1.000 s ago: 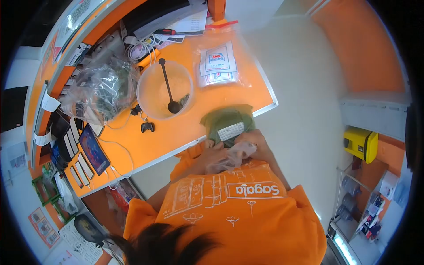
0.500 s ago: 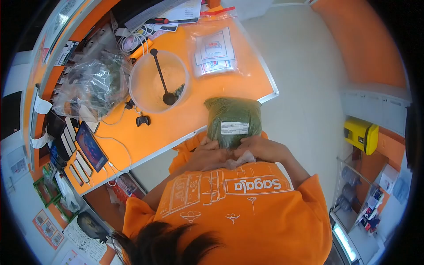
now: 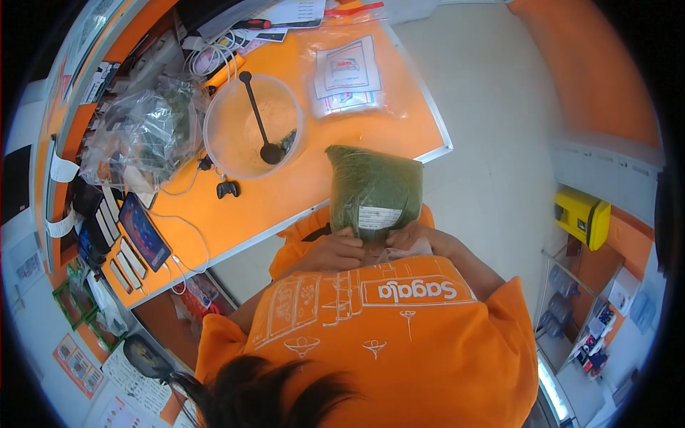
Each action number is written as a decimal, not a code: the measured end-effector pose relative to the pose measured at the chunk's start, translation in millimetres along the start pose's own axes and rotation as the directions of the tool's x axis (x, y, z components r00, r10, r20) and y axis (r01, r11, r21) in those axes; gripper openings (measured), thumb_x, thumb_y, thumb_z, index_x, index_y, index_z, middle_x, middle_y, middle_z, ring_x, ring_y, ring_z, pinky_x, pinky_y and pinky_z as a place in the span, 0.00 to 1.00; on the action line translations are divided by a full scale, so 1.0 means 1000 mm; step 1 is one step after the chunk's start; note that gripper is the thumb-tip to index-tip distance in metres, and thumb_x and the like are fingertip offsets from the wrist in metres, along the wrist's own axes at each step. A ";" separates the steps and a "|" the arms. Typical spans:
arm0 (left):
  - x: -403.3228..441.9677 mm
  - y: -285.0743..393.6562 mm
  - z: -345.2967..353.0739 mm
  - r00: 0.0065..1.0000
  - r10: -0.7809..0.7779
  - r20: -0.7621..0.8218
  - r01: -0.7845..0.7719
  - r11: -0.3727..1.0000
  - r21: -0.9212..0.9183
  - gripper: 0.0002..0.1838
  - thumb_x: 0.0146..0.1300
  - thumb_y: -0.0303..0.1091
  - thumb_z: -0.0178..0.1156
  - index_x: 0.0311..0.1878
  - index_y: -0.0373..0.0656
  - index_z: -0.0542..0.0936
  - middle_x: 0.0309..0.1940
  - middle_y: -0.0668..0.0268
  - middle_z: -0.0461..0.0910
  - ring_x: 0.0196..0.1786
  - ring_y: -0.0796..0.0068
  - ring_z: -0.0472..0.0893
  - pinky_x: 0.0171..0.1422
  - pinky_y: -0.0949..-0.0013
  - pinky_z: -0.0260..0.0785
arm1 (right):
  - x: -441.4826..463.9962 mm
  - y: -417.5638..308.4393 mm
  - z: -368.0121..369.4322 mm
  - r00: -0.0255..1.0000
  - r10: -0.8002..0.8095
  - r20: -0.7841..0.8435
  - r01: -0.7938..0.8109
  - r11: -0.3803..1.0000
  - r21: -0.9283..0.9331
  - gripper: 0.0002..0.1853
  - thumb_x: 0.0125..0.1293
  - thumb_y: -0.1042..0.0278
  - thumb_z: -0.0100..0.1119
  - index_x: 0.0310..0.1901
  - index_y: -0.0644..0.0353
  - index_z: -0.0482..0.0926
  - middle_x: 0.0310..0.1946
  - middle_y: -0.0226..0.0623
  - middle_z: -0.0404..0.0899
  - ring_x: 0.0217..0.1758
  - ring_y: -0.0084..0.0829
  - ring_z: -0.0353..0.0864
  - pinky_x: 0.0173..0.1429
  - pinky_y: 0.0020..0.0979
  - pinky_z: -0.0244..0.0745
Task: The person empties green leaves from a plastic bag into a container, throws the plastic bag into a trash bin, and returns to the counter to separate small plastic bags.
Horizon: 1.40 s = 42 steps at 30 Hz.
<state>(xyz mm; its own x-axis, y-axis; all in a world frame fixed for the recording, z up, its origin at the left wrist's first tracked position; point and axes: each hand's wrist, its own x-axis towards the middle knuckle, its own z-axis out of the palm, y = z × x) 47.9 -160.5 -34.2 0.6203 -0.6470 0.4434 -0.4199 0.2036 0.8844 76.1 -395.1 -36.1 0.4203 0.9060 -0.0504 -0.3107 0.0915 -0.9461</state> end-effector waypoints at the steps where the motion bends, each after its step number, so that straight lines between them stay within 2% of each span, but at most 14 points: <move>1: -0.003 -0.003 0.002 1.000 0.002 -0.006 -0.002 1.000 -0.024 0.06 0.47 0.30 0.56 0.24 0.38 0.71 0.25 0.64 0.71 0.27 0.71 0.69 0.35 0.68 0.55 | 0.000 0.003 -0.002 0.999 -0.032 0.029 0.032 0.999 -0.006 0.14 0.48 0.66 0.57 0.20 0.67 0.64 0.17 0.43 0.62 0.24 0.43 0.61 0.37 0.34 0.61; 7: 0.007 0.010 -0.005 0.999 -0.037 -0.034 0.041 0.994 0.102 0.08 0.48 0.31 0.56 0.22 0.38 0.69 0.22 0.63 0.69 0.25 0.69 0.69 0.36 0.67 0.56 | 0.001 -0.016 -0.004 0.999 0.008 -0.034 -0.009 1.000 -0.027 0.10 0.47 0.68 0.57 0.23 0.66 0.69 0.19 0.43 0.65 0.27 0.44 0.64 0.40 0.34 0.64; 10: 0.006 0.004 -0.011 0.992 -0.079 0.097 0.048 0.956 0.288 0.10 0.50 0.33 0.55 0.22 0.39 0.66 0.21 0.63 0.64 0.28 0.67 0.69 0.38 0.67 0.57 | 0.008 -0.027 -0.017 0.976 -0.218 0.010 0.208 0.916 -0.341 0.11 0.45 0.73 0.59 0.19 0.66 0.65 0.17 0.41 0.63 0.26 0.40 0.63 0.32 0.33 0.60; 13: 0.019 -0.004 -0.008 0.993 -0.115 0.034 0.088 0.891 0.446 0.12 0.50 0.31 0.58 0.29 0.40 0.63 0.28 0.63 0.61 0.35 0.68 0.67 0.42 0.66 0.58 | 0.007 -0.041 -0.037 0.967 -0.197 -0.164 0.049 0.770 -0.636 0.07 0.44 0.75 0.57 0.28 0.62 0.72 0.26 0.40 0.68 0.35 0.41 0.67 0.41 0.35 0.65; 15: 0.026 -0.005 0.000 0.934 -0.308 -0.184 0.319 0.947 0.033 0.19 0.49 0.32 0.63 0.36 0.41 0.61 0.34 0.62 0.60 0.40 0.70 0.64 0.44 0.67 0.58 | 0.015 -0.052 -0.046 0.929 -0.226 -0.293 -0.018 0.763 -0.646 0.08 0.46 0.76 0.57 0.30 0.63 0.73 0.25 0.37 0.68 0.36 0.36 0.69 0.42 0.33 0.65; 17: 0.037 -0.004 0.009 0.886 -0.374 -0.273 0.336 0.925 -0.178 0.27 0.47 0.33 0.67 0.42 0.42 0.59 0.39 0.62 0.58 0.43 0.71 0.62 0.46 0.68 0.59 | 0.027 -0.066 -0.049 0.881 -0.295 -0.371 -0.008 0.773 -0.634 0.07 0.48 0.76 0.57 0.31 0.64 0.73 0.25 0.36 0.68 0.36 0.32 0.70 0.41 0.30 0.65; 22: 0.065 0.014 0.001 0.924 -0.324 -0.202 0.336 0.941 0.027 0.41 0.42 0.39 0.72 0.53 0.43 0.55 0.41 0.61 0.57 0.45 0.71 0.61 0.51 0.71 0.58 | 0.060 -0.065 -0.051 0.643 -0.421 -0.640 0.107 0.877 -0.469 0.05 0.56 0.76 0.53 0.32 0.69 0.74 0.28 0.33 0.72 0.33 0.24 0.71 0.37 0.23 0.66; 23: 0.065 0.022 -0.002 0.891 -0.424 -0.161 0.419 0.906 -0.069 0.40 0.48 0.38 0.68 0.58 0.41 0.53 0.44 0.61 0.59 0.48 0.70 0.63 0.52 0.69 0.59 | 0.066 -0.063 -0.048 0.615 -0.455 -0.643 0.052 0.838 -0.543 0.05 0.59 0.75 0.52 0.32 0.69 0.74 0.29 0.34 0.73 0.30 0.23 0.71 0.36 0.22 0.65; 26: 0.055 0.005 -0.006 0.841 -0.465 -0.277 0.371 0.868 -0.331 0.31 0.55 0.33 0.60 0.58 0.39 0.56 0.40 0.61 0.65 0.46 0.70 0.68 0.51 0.69 0.62 | 0.080 -0.049 -0.034 0.402 -0.505 -0.763 0.130 0.857 -0.499 0.08 0.62 0.72 0.50 0.33 0.69 0.74 0.28 0.32 0.73 0.30 0.22 0.71 0.35 0.22 0.65; 29: 0.060 -0.003 -0.021 0.736 -0.570 -0.365 0.442 0.813 -0.378 0.19 0.59 0.28 0.53 0.54 0.38 0.64 0.34 0.61 0.71 0.39 0.67 0.74 0.47 0.69 0.66 | 0.092 -0.034 -0.025 0.187 -0.516 -0.836 0.364 0.827 -0.429 0.11 0.66 0.65 0.49 0.30 0.64 0.70 0.22 0.30 0.68 0.25 0.20 0.67 0.30 0.21 0.63; 32: 0.073 0.001 -0.013 0.829 -0.451 -0.331 0.506 0.857 0.100 0.09 0.59 0.26 0.51 0.43 0.38 0.69 0.30 0.57 0.73 0.34 0.62 0.76 0.41 0.66 0.69 | 0.100 -0.033 -0.019 0.011 -0.461 -0.887 0.507 0.768 -0.393 0.15 0.67 0.61 0.47 0.26 0.59 0.61 0.16 0.27 0.59 0.19 0.18 0.58 0.23 0.21 0.55; 33: 0.078 0.001 -0.005 0.859 -0.334 -0.389 0.427 0.886 0.182 0.03 0.60 0.27 0.50 0.35 0.38 0.70 0.31 0.56 0.71 0.33 0.56 0.74 0.36 0.62 0.68 | 0.102 -0.033 -0.018 -0.048 -0.438 -0.898 0.538 0.746 -0.393 0.17 0.67 0.59 0.47 0.24 0.57 0.58 0.14 0.26 0.55 0.17 0.18 0.55 0.20 0.21 0.52; 39: 0.081 -0.008 0.024 0.849 -0.256 -0.462 0.393 0.890 0.229 0.02 0.58 0.26 0.51 0.33 0.40 0.70 0.27 0.59 0.67 0.29 0.54 0.72 0.31 0.59 0.65 | 0.086 -0.036 -0.027 -0.037 -0.016 -0.999 0.373 0.928 -0.029 0.20 0.69 0.55 0.40 0.23 0.54 0.51 0.12 0.23 0.45 0.13 0.17 0.43 0.17 0.25 0.40; 42: 0.080 -0.010 0.032 0.848 -0.256 -0.464 0.362 0.919 0.154 0.01 0.57 0.25 0.52 0.31 0.40 0.70 0.26 0.59 0.67 0.28 0.57 0.72 0.29 0.63 0.64 | 0.080 -0.034 -0.019 -0.031 0.048 -0.998 0.432 0.901 0.030 0.19 0.69 0.54 0.39 0.23 0.52 0.52 0.12 0.23 0.45 0.14 0.18 0.42 0.18 0.25 0.40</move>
<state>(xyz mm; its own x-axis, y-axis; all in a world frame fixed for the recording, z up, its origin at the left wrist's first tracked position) 80.5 -238.0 -12.0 0.9408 -0.2602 0.2171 -0.2638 -0.1601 0.9512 136.9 -333.8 -13.9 0.8234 -0.4359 -0.3633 -0.1240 0.4866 -0.8648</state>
